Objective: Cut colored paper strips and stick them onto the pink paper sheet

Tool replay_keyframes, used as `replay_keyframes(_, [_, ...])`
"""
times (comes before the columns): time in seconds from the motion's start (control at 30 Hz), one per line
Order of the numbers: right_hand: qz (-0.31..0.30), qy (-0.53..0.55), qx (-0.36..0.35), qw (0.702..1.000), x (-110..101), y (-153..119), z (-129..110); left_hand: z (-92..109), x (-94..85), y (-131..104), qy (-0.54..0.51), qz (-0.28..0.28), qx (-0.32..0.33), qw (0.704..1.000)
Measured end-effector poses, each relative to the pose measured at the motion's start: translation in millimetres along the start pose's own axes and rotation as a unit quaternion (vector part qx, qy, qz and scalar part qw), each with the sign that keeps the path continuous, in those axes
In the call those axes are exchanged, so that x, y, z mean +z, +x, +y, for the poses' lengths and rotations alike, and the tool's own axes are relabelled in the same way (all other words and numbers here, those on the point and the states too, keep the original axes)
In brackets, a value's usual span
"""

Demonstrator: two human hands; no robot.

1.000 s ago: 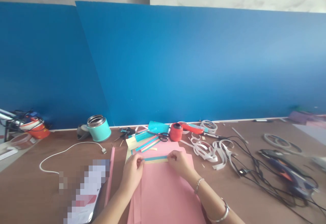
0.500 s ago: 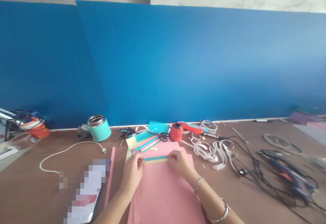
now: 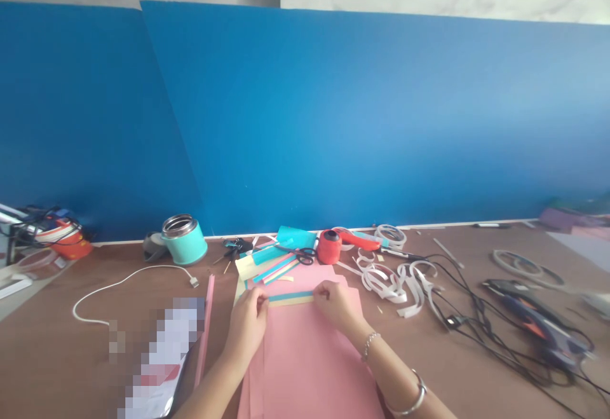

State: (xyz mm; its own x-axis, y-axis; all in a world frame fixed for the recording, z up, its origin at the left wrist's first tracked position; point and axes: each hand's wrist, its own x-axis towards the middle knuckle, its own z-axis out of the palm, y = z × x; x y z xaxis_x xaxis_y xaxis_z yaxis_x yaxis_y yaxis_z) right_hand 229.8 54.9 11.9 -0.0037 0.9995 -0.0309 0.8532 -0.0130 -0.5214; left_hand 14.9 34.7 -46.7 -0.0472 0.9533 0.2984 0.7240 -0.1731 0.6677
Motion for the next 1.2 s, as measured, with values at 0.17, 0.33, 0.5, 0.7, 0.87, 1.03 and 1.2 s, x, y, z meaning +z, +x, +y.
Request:
replay_keyframes(0.17, [0.014,0.010,-0.004,1.000,1.6,-0.4,1.0,1.1,-0.3,-0.1,0.009,0.002,0.002,1.000])
replay_keyframes(0.33, [0.020,0.015,0.001,1.000,3.9,-0.1,2.2,2.1,-0.4,-0.4,0.016,0.006,0.000,1.000])
replay_keyframes(0.5, [0.018,0.009,0.001,1.000,4.2,0.0,3.6,1.6,0.0,-0.5,0.010,0.009,0.004,1.000])
replay_keyframes(0.7, [0.024,0.010,-0.007,1.000,3.9,-0.7,5.1,1.7,-0.2,0.0,0.011,0.010,0.004,1.000])
replay_keyframes(0.87, [0.023,0.009,-0.003,1.000,2.5,-1.4,2.6,2.7,-0.8,0.8,0.013,0.007,-0.002,1.000])
replay_keyframes(1.03, [0.026,0.007,-0.011,1.000,2.7,-1.2,1.9,2.7,-0.9,0.7,0.017,0.010,0.005,1.000])
replay_keyframes(1.2, [0.022,0.010,0.001,1.000,2.0,-1.9,2.0,1.7,-0.6,0.4,0.020,0.007,0.006,1.000])
